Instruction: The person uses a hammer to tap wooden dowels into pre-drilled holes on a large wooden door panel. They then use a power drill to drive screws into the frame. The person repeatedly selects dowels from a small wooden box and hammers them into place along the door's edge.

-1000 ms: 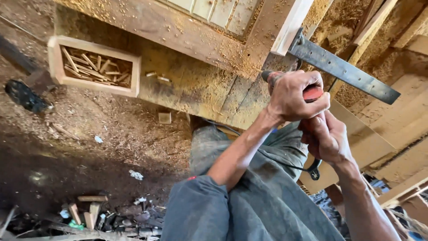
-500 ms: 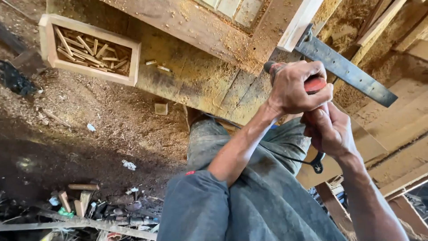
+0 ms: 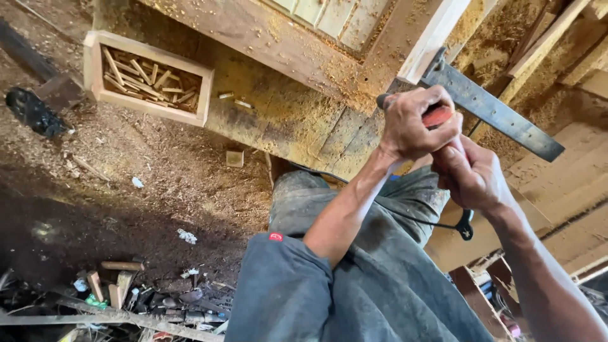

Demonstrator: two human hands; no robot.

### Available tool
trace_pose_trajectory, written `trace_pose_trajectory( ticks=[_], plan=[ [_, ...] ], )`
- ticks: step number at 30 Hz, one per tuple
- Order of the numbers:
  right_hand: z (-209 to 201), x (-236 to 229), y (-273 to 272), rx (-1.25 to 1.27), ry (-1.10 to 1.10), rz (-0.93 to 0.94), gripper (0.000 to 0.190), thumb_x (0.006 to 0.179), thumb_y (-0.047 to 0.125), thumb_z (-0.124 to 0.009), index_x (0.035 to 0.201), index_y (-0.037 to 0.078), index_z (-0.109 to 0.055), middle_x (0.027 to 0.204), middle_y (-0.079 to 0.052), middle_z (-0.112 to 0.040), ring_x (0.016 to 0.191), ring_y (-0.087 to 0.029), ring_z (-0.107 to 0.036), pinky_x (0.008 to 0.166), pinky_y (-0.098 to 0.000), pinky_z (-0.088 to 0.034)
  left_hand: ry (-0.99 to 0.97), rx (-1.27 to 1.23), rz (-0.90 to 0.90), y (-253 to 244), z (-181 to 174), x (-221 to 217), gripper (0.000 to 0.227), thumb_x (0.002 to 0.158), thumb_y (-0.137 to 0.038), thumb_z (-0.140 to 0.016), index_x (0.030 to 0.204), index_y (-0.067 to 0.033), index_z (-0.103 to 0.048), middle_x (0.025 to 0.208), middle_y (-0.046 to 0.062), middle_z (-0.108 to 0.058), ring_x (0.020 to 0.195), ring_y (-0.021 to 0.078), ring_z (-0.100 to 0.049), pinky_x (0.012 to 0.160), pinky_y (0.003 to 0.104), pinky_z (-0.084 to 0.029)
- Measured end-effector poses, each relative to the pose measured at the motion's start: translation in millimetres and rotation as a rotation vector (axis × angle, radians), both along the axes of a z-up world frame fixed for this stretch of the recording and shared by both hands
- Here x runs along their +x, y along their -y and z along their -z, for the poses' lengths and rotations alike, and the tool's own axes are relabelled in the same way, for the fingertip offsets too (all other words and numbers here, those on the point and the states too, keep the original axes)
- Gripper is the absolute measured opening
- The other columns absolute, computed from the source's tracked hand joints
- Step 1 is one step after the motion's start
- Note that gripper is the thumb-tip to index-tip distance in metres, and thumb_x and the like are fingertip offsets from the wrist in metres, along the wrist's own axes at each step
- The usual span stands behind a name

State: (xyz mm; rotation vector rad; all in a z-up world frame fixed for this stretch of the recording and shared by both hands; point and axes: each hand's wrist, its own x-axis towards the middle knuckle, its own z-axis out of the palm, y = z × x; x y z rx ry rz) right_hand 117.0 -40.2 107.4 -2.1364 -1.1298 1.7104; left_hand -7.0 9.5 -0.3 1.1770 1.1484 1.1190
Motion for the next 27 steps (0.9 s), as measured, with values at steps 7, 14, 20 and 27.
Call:
trace_pose_trajectory(
  ticks=[7,14,20,27],
  plan=[
    [-2,-5,-15,0.003,0.05,-0.153,0.034,0.105,0.034,-0.05,0.092,0.003,-0.057,0.074,-0.009,-0.056,0.054,-0.018,-0.054,0.048,-0.0319,-0.05,0.033,0.012,-0.042,-1,4,-7,0.02,0.08,-0.042,-0.057,0.08,-0.0223,-0.055,0.069,-0.006,-0.061,0.063,0.0137,-0.056,0.064,0.033,-0.049],
    [11,2,-7,0.013,0.026,-0.175,0.038,0.102,0.039,-0.049,0.103,0.003,-0.059,0.076,-0.007,-0.057,0.056,-0.016,-0.054,0.05,-0.0301,-0.051,0.002,0.036,-0.05,5,13,-6,0.02,0.076,-0.04,-0.06,0.08,-0.0215,-0.056,0.073,-0.004,-0.061,0.068,0.0186,-0.057,0.074,0.036,-0.044],
    [21,3,-3,0.058,0.105,-0.19,0.028,0.103,0.032,-0.06,0.085,0.012,-0.065,0.054,-0.013,-0.063,0.057,-0.022,-0.069,0.057,-0.0329,-0.054,0.084,0.012,-0.141,12,42,11,0.018,0.065,-0.037,-0.074,0.075,-0.0287,-0.06,0.066,-0.004,-0.062,0.069,0.0195,-0.066,0.081,0.032,-0.051],
    [29,8,-2,0.089,0.121,-0.26,0.033,0.104,0.037,-0.059,0.083,0.012,-0.065,0.053,-0.012,-0.063,0.056,-0.022,-0.07,0.059,-0.0337,-0.054,0.082,0.032,-0.164,17,56,16,0.024,0.061,-0.041,-0.076,0.075,-0.0288,-0.061,0.066,-0.005,-0.061,0.068,0.0195,-0.066,0.08,0.031,-0.051]
  ],
)
